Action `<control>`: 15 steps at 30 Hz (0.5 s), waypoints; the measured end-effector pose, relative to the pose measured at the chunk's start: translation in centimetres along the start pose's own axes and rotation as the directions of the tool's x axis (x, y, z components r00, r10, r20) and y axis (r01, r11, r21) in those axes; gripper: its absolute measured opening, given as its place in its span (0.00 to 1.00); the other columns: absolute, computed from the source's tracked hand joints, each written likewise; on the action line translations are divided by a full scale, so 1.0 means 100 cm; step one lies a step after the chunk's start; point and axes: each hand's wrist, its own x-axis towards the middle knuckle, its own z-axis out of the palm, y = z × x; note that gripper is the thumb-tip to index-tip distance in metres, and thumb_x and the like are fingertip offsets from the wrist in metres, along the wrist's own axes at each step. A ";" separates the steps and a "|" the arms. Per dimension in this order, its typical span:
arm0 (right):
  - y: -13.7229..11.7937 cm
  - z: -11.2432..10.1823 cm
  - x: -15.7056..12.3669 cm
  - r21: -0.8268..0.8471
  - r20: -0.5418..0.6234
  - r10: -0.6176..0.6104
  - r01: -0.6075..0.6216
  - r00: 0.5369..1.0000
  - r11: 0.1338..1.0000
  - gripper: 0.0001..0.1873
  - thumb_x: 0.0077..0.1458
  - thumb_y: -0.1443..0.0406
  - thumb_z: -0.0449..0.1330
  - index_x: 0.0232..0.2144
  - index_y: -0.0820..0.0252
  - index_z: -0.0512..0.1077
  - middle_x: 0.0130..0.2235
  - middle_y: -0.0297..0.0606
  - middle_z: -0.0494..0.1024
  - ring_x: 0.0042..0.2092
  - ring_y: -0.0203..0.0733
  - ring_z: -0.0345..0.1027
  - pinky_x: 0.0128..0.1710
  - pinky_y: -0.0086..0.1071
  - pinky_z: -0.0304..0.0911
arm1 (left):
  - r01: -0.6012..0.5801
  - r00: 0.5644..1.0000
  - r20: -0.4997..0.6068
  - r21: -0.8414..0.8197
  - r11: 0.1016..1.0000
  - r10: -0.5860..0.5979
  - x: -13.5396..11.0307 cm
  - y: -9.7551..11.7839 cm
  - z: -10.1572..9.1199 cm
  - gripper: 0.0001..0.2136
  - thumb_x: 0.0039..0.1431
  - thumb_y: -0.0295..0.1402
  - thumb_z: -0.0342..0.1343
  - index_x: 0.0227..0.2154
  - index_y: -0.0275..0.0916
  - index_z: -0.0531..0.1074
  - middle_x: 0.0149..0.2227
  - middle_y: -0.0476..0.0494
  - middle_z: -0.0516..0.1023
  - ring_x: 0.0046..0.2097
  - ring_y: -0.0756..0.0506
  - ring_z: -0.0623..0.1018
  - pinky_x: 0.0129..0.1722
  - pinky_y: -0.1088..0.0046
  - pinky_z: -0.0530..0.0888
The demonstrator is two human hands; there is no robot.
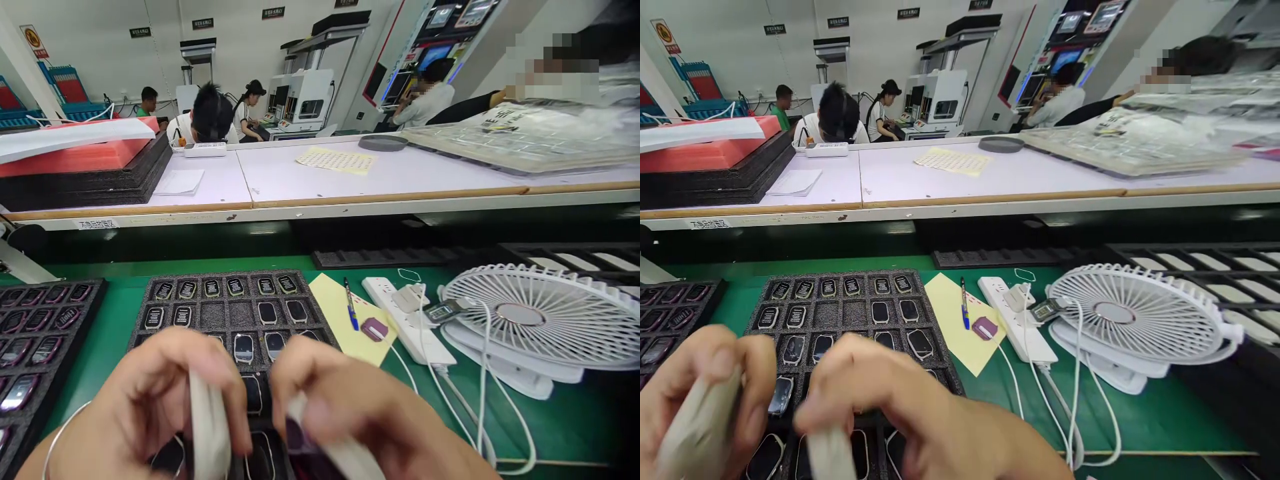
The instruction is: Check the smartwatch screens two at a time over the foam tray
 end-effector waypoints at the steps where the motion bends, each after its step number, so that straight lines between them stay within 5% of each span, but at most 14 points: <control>1: 0.003 -0.001 0.007 0.097 -0.002 0.043 -0.042 0.999 0.994 0.25 0.45 0.51 0.73 0.47 0.33 0.76 0.39 0.38 0.78 0.28 0.44 0.73 0.25 0.38 0.70 | -0.016 0.998 -0.066 0.039 0.999 0.018 0.006 -0.001 -0.002 0.24 0.51 0.28 0.68 0.50 0.55 0.72 0.36 0.49 0.77 0.26 0.54 0.73 0.22 0.83 0.68; 7: 0.045 -0.016 0.058 0.554 -0.191 0.279 -0.131 0.941 0.822 0.28 0.49 0.57 0.73 0.52 0.49 0.73 0.43 0.37 0.79 0.29 0.32 0.69 0.32 0.31 0.70 | 0.049 0.866 -0.485 0.319 0.947 0.119 0.047 -0.033 -0.030 0.22 0.48 0.25 0.68 0.47 0.43 0.70 0.38 0.47 0.78 0.34 0.51 0.76 0.28 0.81 0.72; 15: 0.086 -0.029 0.062 0.662 -0.146 0.420 -0.226 0.896 0.714 0.26 0.51 0.63 0.70 0.52 0.56 0.72 0.39 0.38 0.81 0.35 0.37 0.77 0.38 0.32 0.70 | 0.136 0.838 -0.544 0.273 0.952 0.036 0.058 -0.057 -0.058 0.25 0.47 0.29 0.68 0.49 0.42 0.66 0.43 0.44 0.77 0.37 0.48 0.77 0.32 0.76 0.74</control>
